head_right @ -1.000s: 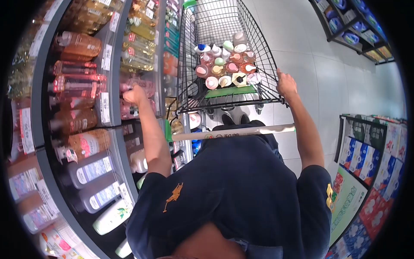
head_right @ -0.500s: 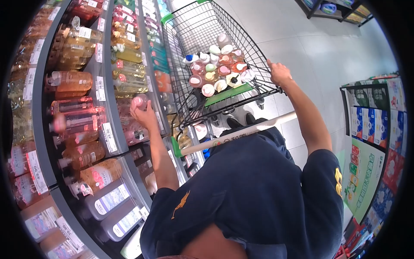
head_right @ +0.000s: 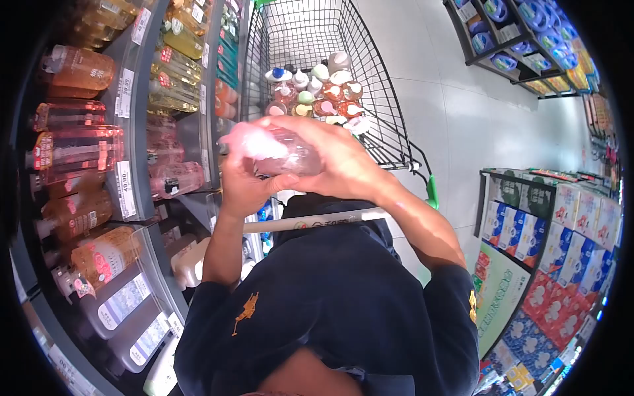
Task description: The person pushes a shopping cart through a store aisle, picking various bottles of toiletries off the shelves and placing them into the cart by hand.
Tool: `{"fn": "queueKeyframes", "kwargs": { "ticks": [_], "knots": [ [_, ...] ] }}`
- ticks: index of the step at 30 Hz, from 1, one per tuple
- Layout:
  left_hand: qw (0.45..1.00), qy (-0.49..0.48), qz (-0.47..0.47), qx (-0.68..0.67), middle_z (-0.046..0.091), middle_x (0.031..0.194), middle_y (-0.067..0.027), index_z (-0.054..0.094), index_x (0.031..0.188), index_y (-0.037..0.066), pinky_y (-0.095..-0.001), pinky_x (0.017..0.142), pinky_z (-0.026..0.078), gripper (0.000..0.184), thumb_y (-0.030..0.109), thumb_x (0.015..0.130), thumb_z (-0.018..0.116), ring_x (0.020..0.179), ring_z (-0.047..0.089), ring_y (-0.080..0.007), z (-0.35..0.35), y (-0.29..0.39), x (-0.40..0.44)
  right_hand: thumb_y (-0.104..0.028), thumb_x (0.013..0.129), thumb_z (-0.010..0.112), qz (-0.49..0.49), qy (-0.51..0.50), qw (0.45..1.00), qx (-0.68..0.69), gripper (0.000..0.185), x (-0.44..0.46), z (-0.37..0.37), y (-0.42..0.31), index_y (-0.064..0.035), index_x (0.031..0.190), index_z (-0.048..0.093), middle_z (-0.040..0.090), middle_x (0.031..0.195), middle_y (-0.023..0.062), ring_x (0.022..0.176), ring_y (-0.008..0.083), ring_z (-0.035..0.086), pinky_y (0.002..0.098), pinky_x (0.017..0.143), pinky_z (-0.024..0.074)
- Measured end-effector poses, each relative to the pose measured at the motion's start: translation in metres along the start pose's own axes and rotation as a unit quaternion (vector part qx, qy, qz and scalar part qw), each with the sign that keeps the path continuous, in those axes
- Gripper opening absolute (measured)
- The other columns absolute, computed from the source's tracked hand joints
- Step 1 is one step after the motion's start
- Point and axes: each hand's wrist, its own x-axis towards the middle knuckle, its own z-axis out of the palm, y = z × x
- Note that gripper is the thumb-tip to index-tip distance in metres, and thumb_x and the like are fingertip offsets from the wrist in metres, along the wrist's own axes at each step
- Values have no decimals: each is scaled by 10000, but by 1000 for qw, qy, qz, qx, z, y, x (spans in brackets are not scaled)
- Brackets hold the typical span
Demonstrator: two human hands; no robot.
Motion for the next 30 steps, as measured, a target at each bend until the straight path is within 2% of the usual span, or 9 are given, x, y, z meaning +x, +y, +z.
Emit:
{"fn": "queueKeyframes", "kwargs": {
  "ticks": [1,4,7,12,15,21,25,26,30],
  "knots": [
    [985,-5,118,128,585,1395,-168,601,1350,3,-407,1061,469,811,353,715,963,1260,582,-299,-2,-9,9,-106,696,938,26,9,999,37,868,0,-4,6,-83,1463,532,677,1330,109,1223,261,660,399,1065,510],
    [966,62,42,246,519,1480,-187,554,1448,5,-424,1102,426,824,271,757,915,1298,544,-339,-12,-19,2,-104,728,946,111,82,984,117,826,6,-33,44,-22,1432,521,691,1262,95,1152,208,669,368,1019,542],
    [977,97,-140,127,683,1281,-155,575,1430,11,-386,1026,489,716,201,806,869,1173,643,-282,-25,-31,-35,-81,758,932,110,140,979,104,670,47,-86,69,23,1333,602,716,1178,92,1095,179,681,344,970,564],
    [928,107,-202,293,738,1065,-140,703,1233,8,-403,890,547,454,156,829,848,970,700,-293,-14,-59,-95,-92,776,907,50,161,983,67,564,156,-136,135,-8,1277,660,754,1118,93,1045,195,712,364,954,584],
    [880,49,-151,449,746,960,-98,742,1118,52,-415,831,550,347,202,824,849,875,703,-301,0,-72,-111,-96,793,900,72,126,980,-137,567,216,-136,241,0,1288,641,747,1138,81,1046,170,707,333,949,579],
    [842,61,-241,480,736,908,-85,738,985,68,-408,809,547,244,221,818,830,845,695,-294,3,-72,-97,-67,755,894,83,13,987,-137,574,269,-108,437,-34,1277,659,736,1165,105,1103,237,700,362,968,579],
    [831,75,-282,473,716,877,-129,724,938,29,-426,735,536,258,148,744,845,804,671,-337,4,-72,-94,14,734,859,196,-27,980,-29,568,258,-100,499,-45,1261,657,720,1199,128,1104,263,695,370,963,560],
    [829,69,-287,474,716,877,-129,724,938,29,-426,735,536,258,148,744,845,804,671,-337,3,-73,-92,41,709,842,138,-46,973,-177,594,253,-98,515,-64,1260,646,716,1217,133,1113,298,692,398,952,558],
    [834,63,-301,457,710,862,-126,724,931,24,-421,711,527,257,137,733,843,778,662,-328,4,-74,-91,17,689,850,167,-40,963,-207,646,239,-116,536,-110,1277,615,719,1229,132,1141,346,680,410,975,551]
  ]
}}
